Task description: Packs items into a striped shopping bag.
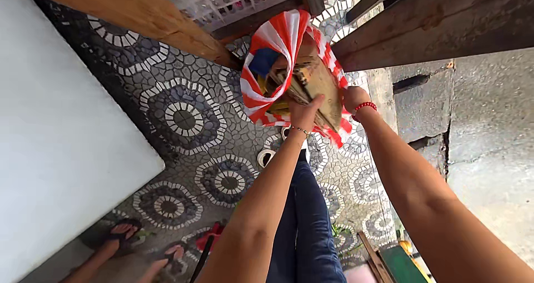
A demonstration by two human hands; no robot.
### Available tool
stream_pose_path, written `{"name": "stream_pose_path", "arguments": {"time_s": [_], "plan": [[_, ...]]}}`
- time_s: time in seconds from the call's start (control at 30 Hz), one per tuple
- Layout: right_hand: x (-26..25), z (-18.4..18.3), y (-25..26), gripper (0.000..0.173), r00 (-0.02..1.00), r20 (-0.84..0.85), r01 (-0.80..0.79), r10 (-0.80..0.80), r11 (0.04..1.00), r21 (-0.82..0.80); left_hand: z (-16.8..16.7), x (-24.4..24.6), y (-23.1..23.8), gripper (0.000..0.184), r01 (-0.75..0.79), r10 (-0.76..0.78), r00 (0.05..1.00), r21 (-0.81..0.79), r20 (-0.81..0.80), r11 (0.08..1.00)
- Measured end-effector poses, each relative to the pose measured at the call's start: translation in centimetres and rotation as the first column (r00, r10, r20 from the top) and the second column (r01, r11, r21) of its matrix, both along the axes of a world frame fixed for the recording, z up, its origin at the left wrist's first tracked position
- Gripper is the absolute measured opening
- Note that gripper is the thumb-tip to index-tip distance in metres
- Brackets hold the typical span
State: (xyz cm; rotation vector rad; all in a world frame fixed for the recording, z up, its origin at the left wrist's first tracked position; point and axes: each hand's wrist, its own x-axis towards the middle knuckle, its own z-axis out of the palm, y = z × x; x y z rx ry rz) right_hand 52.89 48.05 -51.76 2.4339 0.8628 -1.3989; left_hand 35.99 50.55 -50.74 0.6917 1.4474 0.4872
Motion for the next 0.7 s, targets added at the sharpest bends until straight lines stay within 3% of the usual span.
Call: {"name": "stream_pose_path", "arguments": {"time_s": [0.07, 0.17, 0.3, 0.43, 0.57, 0.7], "plan": [[-0.3, 0.9, -0.7, 0.050, 0.991, -0.087, -0.097, 0.106, 0.990, 0.106, 0.0, -0.4, 1.3, 0.069, -0.016, 0.020, 0.998, 0.078, -0.054, 0.997], [-2.1, 4.8, -0.8, 0.046, 0.983, -0.138, -0.091, 0.124, 0.971, 0.223, 1.4, -2.4, 3.1, 0.041, -0.031, 0.051, 0.989, 0.145, -0.139, 0.989], [-5.8, 8.6, -1.1, 0.041, 0.975, -0.196, 0.001, 0.101, 0.887, 0.461, 4.4, -5.1, 3.4, 0.052, -0.198, 0.198, 0.980, -0.004, -0.006, 0.980], [-9.1, 9.9, -0.7, 0.037, 0.950, -0.202, -0.086, 0.239, 0.820, 0.566, 6.3, -4.1, 2.8, 0.055, -0.233, 0.232, 0.972, 0.029, 0.029, 0.972], [-7.5, 8.9, -1.2, 0.033, 0.943, -0.201, -0.115, 0.266, 0.824, 0.554, 4.6, 0.2, 3.9, 0.070, -0.106, 0.114, 0.991, 0.118, -0.070, 0.987], [-3.3, 5.9, -2.6, 0.032, 0.964, -0.237, 0.018, 0.123, 0.857, 0.515, 2.0, 6.6, 4.1, 0.085, 0.052, -0.003, 0.964, 0.177, -0.265, 0.983]]}}
